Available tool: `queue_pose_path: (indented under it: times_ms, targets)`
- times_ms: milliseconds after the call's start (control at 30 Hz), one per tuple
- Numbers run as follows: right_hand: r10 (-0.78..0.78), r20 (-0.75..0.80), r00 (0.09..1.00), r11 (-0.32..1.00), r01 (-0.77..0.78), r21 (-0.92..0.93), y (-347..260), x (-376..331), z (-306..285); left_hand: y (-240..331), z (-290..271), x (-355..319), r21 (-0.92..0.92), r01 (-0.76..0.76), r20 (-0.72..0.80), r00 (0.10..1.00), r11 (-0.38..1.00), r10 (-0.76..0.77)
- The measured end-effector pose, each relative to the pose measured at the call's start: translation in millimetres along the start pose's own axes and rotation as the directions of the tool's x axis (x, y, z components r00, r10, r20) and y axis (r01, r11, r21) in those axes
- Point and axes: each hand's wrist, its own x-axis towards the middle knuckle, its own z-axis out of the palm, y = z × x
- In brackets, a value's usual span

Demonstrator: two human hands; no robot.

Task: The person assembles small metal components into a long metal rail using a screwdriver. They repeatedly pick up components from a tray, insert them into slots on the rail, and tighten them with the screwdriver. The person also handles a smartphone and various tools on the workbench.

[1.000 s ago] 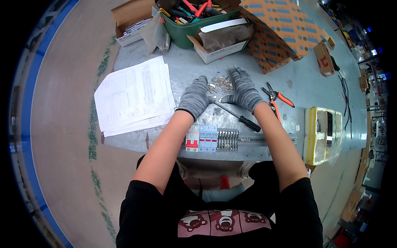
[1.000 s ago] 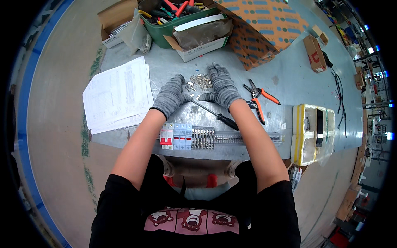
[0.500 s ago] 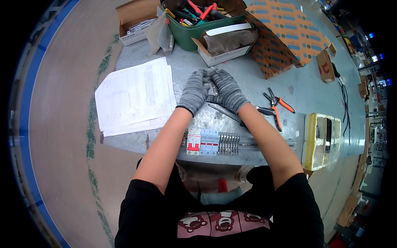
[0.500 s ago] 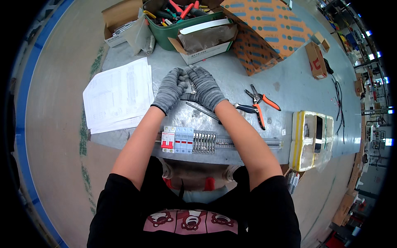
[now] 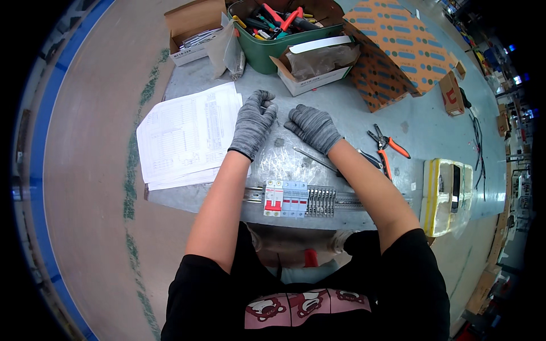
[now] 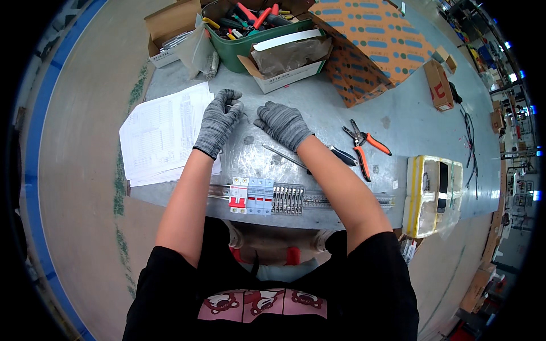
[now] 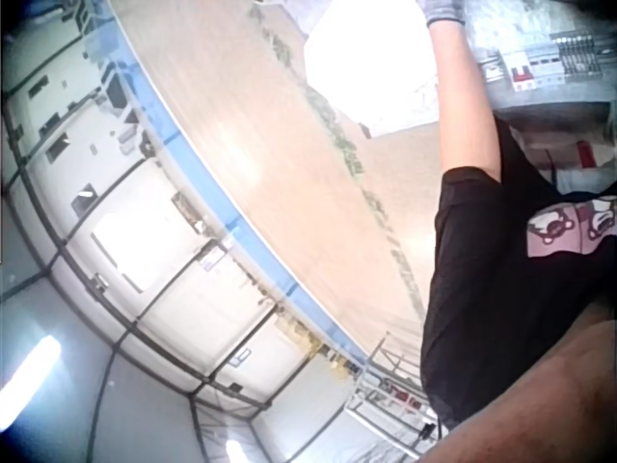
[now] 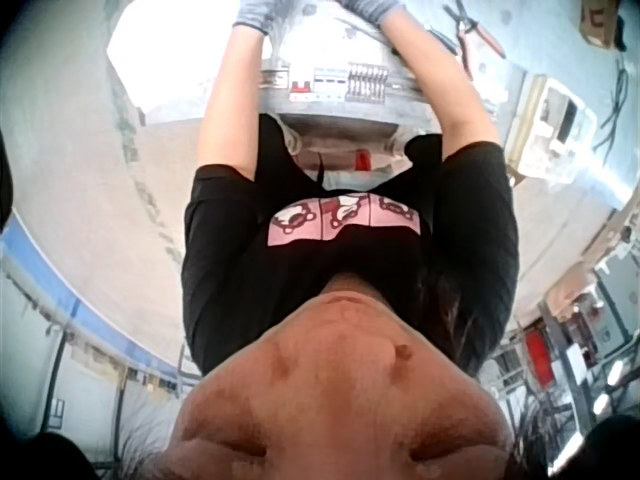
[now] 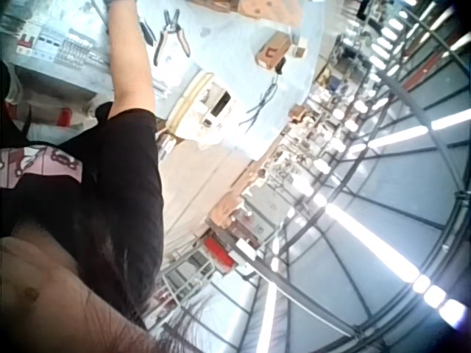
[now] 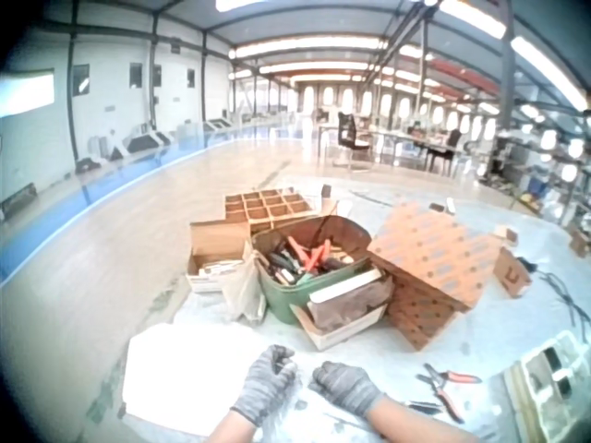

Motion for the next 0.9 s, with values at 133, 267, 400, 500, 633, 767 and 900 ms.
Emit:
queue_pose_path:
  times_ms: [133, 267, 400, 500, 633, 767, 900]
  targets:
    - [0.054, -0.025, 0.998, 0.998, -0.053, 0.037, 3.1, 8.8, 8.4, 0.9, 3.7, -1.3, 0.089, -0.065, -0.004, 0.998, 0.994, 0.066]
    - [0.202, -0.238, 0.950, 0.938, -0.117, 0.327, 11.8, 12.5, 17.9, 0.8, 2.3, 2.2, 0.031, -0.069, -0.002, 0.998, 0.997, 0.069]
    - [0.442, -0.173, 0.880, 0.653, -0.184, 0.735, 17.9, 20.2, -3.3, -4.1, -0.6, 2.0, 0.056, -0.074, -0.004, 0.997, 0.996, 0.074]
    - [0.546, 0.135, 0.827, 0.113, -0.232, 0.966, 27.2, 16.7, -8.2, -1.2, -2.6, 0.7, 0.111, -0.080, 0.017, 0.997, 0.991, 0.078]
    - [0.424, 0.312, 0.850, -0.594, 0.001, 0.805, 30.2, 0.5, -18.9, 1.3, -5.8, 4.6, 0.166, -0.181, 0.017, 0.983, 0.969, 0.180]
    - [0.194, -0.123, 0.973, -0.783, 0.230, 0.578, 104.3, -38.8, 43.2, -11.5, 25.9, 15.5, -0.061, -0.308, 0.067, 0.948, 0.949, 0.312]
    - [0.198, -0.189, 0.962, -0.914, 0.251, 0.318, 69.1, -76.3, -32.9, -72.0, -33.5, 27.6, 0.080, -0.173, 0.062, 0.984, 0.982, 0.168]
